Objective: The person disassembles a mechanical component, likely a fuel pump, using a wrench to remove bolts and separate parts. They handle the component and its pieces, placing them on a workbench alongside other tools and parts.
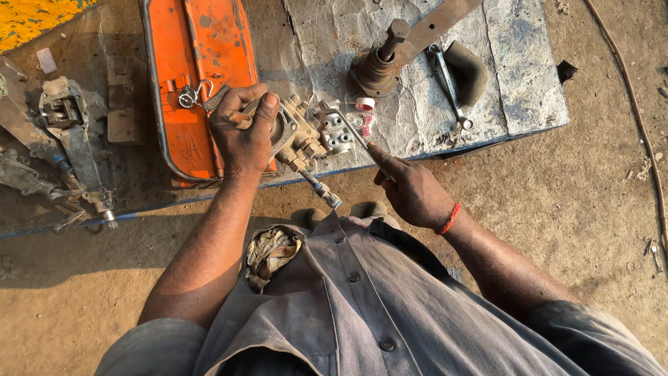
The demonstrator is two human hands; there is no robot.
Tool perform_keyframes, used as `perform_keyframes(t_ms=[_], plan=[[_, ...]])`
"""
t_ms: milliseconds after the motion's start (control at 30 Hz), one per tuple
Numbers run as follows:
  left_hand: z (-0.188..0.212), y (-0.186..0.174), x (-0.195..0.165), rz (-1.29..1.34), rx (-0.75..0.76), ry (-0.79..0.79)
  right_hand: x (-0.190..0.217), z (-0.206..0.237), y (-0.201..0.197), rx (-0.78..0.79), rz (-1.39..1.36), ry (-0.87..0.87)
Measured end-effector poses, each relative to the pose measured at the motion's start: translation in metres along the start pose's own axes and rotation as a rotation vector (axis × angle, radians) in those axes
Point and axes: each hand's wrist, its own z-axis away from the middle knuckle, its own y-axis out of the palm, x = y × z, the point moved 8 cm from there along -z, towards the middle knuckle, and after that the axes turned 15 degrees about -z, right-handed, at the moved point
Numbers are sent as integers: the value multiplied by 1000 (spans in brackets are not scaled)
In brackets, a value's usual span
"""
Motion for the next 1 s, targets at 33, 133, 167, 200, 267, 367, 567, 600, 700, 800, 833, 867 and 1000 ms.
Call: perform_keyframes(t_ms=[33, 133, 167, 200, 267, 367, 567, 600, 700, 800, 833, 867, 1000], plan=[[0, 1, -3, -2, 2, 17, 1, -2, -3, -1, 2, -13], [3, 1, -15, -44, -1, 120, -25, -2, 1, 210, -106, 350], [4, 0, -22, -80, -13, 194, -24, -5, -1, 230, -131, 355], [8, 1, -28, -116, -20, 264, -23, -5, -2, 252, -160, 365], [12, 5, -35, -273, -13, 334, -21, -5, -1, 275, -193, 383], [18, 8, -46, -335, -41, 457, -12, -8, 1, 247, -128, 292], [15, 7, -53, -361, -31, 469, -30, -9, 8, 326, -193, 379], [21, 10, -57, -419, -18, 532, -33, -8, 11, 361, -212, 409], [24, 8, -63, -401, -87, 578, -30, -14, 13, 348, -119, 364], [17, 10, -56, -416, -85, 483, -9, -19, 14, 251, -46, 127], [16, 10, -55, -412, -89, 473, -2, -20, 14, 216, -35, 11], [15, 9, -53, -410, -95, 468, -9, -18, 15, 222, -24, 38], [18, 14, -46, -438, -98, 493, -64, -9, 21, 219, 12, 191]])
